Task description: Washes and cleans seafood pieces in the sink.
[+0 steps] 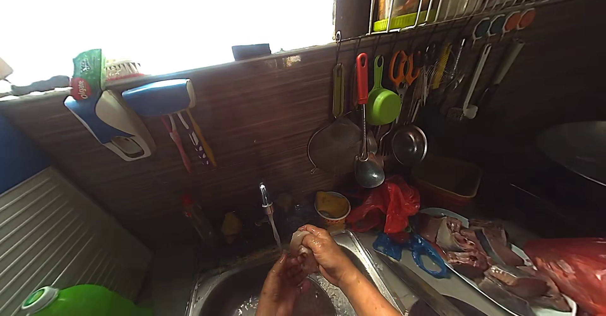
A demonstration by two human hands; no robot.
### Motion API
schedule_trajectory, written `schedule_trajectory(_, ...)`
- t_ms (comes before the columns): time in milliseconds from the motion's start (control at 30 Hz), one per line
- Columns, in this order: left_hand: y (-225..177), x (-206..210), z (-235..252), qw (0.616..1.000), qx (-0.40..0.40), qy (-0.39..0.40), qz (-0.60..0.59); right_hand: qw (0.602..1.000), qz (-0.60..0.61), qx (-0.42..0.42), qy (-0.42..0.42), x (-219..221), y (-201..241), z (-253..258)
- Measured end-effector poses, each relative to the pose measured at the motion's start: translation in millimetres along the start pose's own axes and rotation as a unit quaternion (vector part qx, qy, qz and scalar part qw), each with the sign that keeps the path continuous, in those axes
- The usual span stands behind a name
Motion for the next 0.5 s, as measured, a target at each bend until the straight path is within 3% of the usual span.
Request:
schedule_trajectory(133, 8, 10, 0, 0.998, -0.013, 0.026, -0.063, 0.999, -0.033, -0.008, 0.037, 1, -3, -10)
schedule_trajectory(233, -1, 11, -1, 0.997, 0.001, 0.034, -0.067, 0.999, -0.027, -0.008, 0.016, -12, -9, -14)
schedule_trajectory(400, -52, 14, -9, 0.981, 0.166, -0.009, 0.098, 0.999, -0.022, 0.032, -0.012, -31, -32, -16)
schedule_trajectory(500, -95, 23, -10, 0.943, 0.257, -0.042, 0.207, 0.986, -0.167, 0.021, 0.017, -31, -48, -12)
Point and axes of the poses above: each hand's wrist, its own z-axis towards the middle knuckle, its own x-axis out of the palm, y = z × x, the point moved 10 cm from there along z, towards the middle knuckle, and after that the axes turned 12 degrees about -y, right-handed, at the moved point
